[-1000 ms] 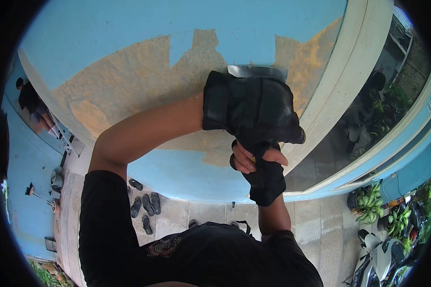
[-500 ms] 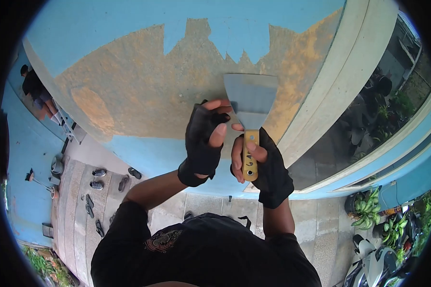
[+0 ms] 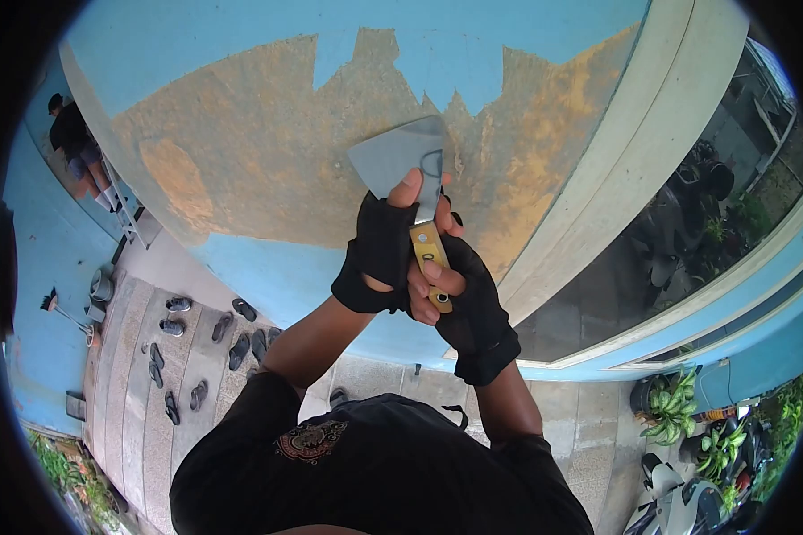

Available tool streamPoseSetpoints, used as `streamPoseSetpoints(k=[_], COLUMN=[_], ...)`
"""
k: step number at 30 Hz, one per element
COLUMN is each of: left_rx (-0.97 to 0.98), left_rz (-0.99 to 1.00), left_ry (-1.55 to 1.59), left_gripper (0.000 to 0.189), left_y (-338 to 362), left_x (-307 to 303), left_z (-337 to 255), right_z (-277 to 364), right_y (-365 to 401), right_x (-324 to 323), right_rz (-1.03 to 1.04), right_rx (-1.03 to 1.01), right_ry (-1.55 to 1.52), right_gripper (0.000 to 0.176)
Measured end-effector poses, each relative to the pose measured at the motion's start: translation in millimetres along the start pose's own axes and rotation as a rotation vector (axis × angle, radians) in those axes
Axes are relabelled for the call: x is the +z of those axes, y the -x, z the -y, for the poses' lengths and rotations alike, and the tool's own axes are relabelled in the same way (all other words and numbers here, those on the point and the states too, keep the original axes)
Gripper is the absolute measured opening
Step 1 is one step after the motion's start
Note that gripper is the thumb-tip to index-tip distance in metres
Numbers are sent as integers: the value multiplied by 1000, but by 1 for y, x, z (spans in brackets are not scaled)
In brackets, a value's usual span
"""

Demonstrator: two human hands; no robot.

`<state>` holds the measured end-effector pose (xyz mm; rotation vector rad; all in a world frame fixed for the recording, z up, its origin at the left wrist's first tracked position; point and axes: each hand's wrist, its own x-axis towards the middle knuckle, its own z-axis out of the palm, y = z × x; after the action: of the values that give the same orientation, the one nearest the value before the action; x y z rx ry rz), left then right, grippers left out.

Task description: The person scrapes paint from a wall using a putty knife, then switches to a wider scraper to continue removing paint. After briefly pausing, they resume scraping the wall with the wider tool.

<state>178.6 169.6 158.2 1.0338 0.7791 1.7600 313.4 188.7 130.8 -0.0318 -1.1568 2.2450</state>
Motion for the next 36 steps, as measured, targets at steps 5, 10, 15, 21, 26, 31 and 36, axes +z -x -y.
streamPoseSetpoints(k=[5, 10, 15, 21, 26, 31, 36], left_rx=[-13, -49, -63, -23, -13, 35, 42], left_rz=[-63, -57, -108, -70, -128, -130, -147], left_ry=[39, 29, -19, -42, -46, -157, -126], left_gripper=[61, 65, 65, 55, 53, 50, 50], left_y=[-10, -11, -11, -13, -10, -10, -7], left_x=[-4, -16, -15, -21, -12, -16, -10], left_z=[-6, -1, -13, -9, -22, -29, -25], right_z=[-4, -8, -15, -13, -5, -13, -11], right_y=[-13, -11, -17, -22, -20, -23, -16], right_x=[2, 14, 15, 20, 26, 27, 28], right_rz=[-39, -104, -83, -84, -61, -48, -67], right_rx=[42, 11, 4, 34, 55, 63, 74], right_ry=[-7, -4, -66, -77, -105, -176, -178], right_gripper=[27, 18, 19, 22, 11, 14, 13])
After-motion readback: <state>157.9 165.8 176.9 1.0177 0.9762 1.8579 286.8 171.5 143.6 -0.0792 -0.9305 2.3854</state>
